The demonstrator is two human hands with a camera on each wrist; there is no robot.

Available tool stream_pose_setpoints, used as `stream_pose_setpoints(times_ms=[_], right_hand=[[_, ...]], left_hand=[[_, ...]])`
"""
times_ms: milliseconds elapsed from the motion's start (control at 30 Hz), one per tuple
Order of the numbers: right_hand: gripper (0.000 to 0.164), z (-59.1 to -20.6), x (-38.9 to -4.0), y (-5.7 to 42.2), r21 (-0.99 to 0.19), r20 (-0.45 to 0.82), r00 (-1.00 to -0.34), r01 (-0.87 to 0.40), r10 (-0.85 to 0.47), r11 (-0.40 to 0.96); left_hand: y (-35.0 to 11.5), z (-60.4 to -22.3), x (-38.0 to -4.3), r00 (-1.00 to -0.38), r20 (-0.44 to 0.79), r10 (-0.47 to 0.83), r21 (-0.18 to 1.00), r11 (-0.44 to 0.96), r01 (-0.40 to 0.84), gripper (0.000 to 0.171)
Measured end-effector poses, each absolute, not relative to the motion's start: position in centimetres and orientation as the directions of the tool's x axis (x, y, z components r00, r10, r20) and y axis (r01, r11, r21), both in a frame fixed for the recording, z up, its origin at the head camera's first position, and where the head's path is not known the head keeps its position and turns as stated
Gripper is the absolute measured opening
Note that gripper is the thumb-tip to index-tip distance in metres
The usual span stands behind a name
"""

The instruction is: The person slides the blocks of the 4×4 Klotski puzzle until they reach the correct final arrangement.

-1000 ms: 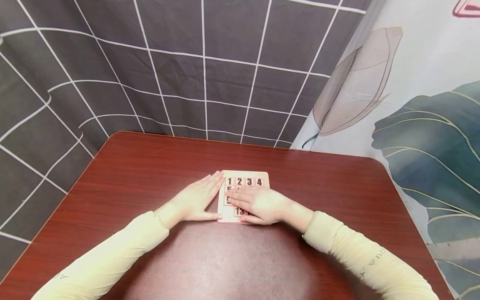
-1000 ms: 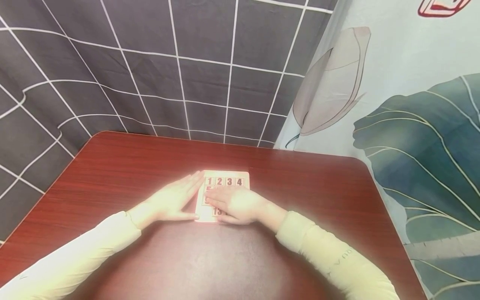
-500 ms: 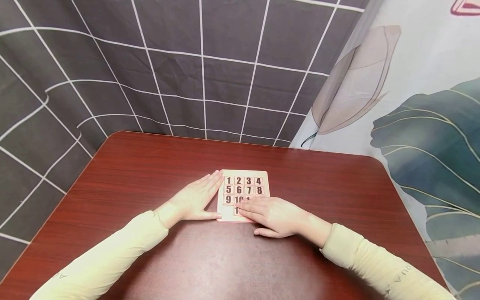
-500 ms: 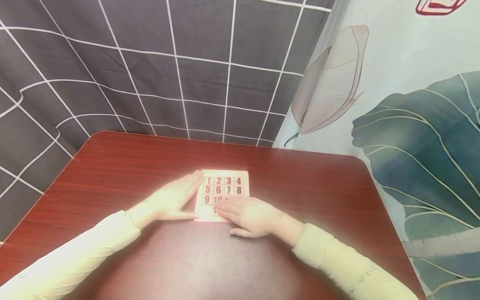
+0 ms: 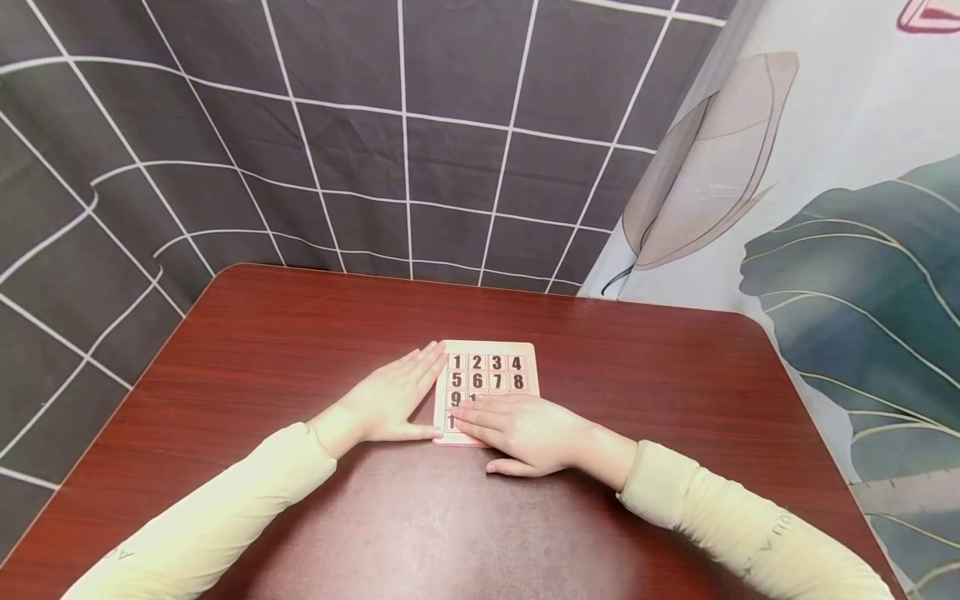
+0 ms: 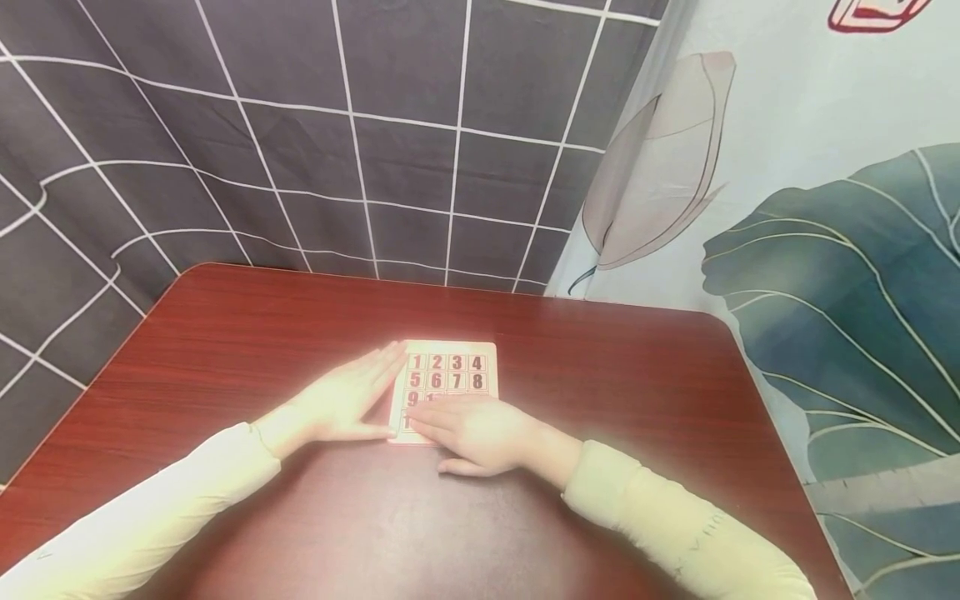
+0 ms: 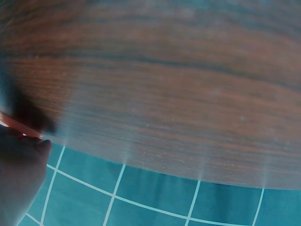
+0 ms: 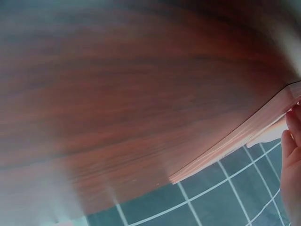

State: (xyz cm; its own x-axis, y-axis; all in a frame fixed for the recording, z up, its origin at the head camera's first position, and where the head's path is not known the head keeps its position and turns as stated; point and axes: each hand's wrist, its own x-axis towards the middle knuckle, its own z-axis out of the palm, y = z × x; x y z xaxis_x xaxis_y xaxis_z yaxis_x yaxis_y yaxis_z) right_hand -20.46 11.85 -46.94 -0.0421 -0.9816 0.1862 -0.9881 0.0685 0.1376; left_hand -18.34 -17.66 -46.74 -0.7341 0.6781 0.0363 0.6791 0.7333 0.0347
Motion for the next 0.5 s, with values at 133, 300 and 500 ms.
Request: stream_pose_setpoints(times_ms=[133, 300, 500], right_hand=[[0.069, -46.6, -20.3, 11.4, 0.140, 0.175, -0.045, -0.988, -0.983, 0.070], [0.069, -46.2, -20.1, 11.9, 0.130, 0.171, -0.041, -0.990, -0.984, 0.064], [0.069, -46.0, -20.1, 14.1, 0.131, 0.212, -0.042, -0.989, -0.976, 0.071]], left_hand=[[-17.6, -46.7, -18.3, -0.734, 0.034, 0.678, 0.026, 0.734, 0.679, 0.109], [-17.6, -46.9, -18.4, -0.727, 0.056, 0.685, 0.020, 0.727, 0.687, 0.108], [-17.7, -47.2, -18.4, -0.727, 0.073, 0.682, 0.022, 0.728, 0.685, 0.109]])
